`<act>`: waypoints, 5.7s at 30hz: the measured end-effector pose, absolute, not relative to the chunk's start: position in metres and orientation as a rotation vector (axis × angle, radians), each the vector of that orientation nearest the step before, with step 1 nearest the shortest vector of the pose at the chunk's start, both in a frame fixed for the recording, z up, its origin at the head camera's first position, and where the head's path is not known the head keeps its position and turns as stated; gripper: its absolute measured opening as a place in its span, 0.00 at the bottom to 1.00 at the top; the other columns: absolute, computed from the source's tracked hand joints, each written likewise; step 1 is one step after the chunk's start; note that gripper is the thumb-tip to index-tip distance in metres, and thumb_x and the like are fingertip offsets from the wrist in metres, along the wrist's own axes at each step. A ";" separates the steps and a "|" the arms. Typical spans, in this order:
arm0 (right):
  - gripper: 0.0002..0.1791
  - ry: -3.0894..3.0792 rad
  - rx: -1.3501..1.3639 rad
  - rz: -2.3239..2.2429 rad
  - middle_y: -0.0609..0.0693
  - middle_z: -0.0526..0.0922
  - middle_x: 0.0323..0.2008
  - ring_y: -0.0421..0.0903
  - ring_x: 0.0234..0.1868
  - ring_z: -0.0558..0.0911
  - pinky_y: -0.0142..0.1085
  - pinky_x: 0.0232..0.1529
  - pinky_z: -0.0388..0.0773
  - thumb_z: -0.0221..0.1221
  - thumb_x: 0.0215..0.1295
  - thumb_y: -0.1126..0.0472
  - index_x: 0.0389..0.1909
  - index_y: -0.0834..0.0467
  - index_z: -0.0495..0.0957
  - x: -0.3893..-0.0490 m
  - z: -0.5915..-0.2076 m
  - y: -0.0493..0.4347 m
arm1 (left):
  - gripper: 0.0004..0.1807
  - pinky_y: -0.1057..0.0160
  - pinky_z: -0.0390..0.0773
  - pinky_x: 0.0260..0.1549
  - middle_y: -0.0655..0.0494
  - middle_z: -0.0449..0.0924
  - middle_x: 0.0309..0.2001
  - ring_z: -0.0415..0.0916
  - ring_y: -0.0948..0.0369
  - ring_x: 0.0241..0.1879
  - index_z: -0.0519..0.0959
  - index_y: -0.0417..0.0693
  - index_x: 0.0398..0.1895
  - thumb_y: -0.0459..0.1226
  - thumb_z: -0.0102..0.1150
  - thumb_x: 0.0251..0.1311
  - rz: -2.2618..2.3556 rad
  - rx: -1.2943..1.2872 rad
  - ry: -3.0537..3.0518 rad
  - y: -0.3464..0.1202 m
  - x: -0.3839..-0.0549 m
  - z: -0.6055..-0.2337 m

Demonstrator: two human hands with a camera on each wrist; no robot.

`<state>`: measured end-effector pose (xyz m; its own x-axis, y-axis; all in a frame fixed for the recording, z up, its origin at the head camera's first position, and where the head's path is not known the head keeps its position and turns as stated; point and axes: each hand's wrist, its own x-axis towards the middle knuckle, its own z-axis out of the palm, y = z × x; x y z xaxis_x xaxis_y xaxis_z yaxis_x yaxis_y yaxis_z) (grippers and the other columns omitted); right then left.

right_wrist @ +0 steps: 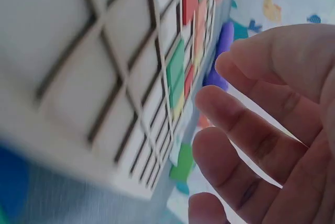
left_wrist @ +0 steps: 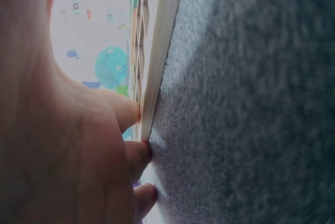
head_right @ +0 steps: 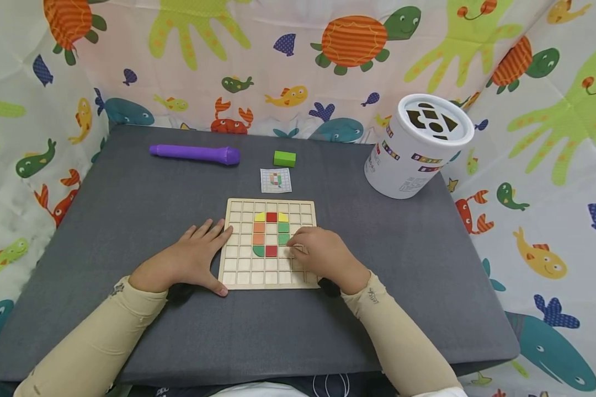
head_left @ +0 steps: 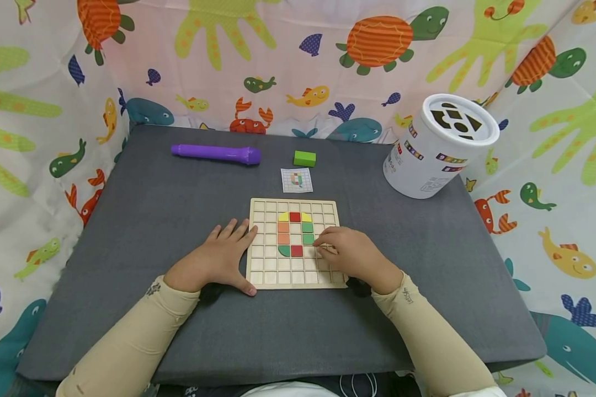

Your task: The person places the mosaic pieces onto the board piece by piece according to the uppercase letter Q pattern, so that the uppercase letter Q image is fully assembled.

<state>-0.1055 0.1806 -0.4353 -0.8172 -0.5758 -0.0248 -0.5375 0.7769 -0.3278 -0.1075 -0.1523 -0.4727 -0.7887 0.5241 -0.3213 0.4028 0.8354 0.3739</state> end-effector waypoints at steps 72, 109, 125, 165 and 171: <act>0.12 3.106 -0.566 -0.392 0.45 0.88 0.40 0.42 0.31 0.80 0.40 0.27 0.78 0.71 0.65 0.57 0.48 0.51 0.92 -0.085 -0.445 0.232 | 0.88 0.31 0.36 0.76 0.40 0.36 0.86 0.30 0.38 0.84 0.44 0.47 0.89 0.78 0.78 0.28 0.420 0.682 2.590 -0.153 -0.108 -0.475; 0.07 2.977 -0.891 -0.344 0.40 0.87 0.33 0.37 0.30 0.81 0.37 0.27 0.78 0.74 0.65 0.54 0.43 0.48 0.93 -0.100 -0.451 0.160 | 0.84 0.30 0.38 0.76 0.37 0.38 0.86 0.33 0.35 0.83 0.47 0.43 0.88 0.74 0.81 0.33 0.415 0.691 2.577 -0.151 -0.105 -0.460; 0.13 2.895 -0.905 -0.264 0.43 0.86 0.34 0.39 0.29 0.78 0.36 0.25 0.74 0.69 0.67 0.60 0.51 0.49 0.92 -0.107 -0.449 0.155 | 0.86 0.31 0.36 0.76 0.42 0.34 0.86 0.29 0.39 0.84 0.43 0.48 0.89 0.77 0.79 0.31 0.399 0.669 2.580 -0.152 -0.108 -0.470; 0.14 2.726 -0.555 -0.710 0.42 0.87 0.34 0.40 0.34 0.80 0.37 0.36 0.79 0.72 0.70 0.57 0.53 0.55 0.92 -0.114 -0.444 0.166 | 0.86 0.32 0.36 0.77 0.42 0.34 0.87 0.29 0.39 0.84 0.42 0.48 0.89 0.76 0.78 0.32 0.362 0.664 2.578 -0.149 -0.108 -0.466; 0.11 2.836 -0.705 -0.564 0.40 0.86 0.36 0.38 0.33 0.80 0.35 0.31 0.78 0.74 0.67 0.55 0.48 0.49 0.94 -0.109 -0.448 0.166 | 0.86 0.32 0.37 0.77 0.40 0.36 0.86 0.31 0.38 0.84 0.44 0.47 0.89 0.78 0.77 0.32 0.372 0.671 2.578 -0.152 -0.106 -0.464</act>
<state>-0.1089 0.1658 -0.4485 -0.8751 -0.4792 -0.0676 -0.4169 0.8174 -0.3974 -0.1063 -0.1522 -0.4639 -0.7814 0.5145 -0.3531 0.3935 0.8455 0.3610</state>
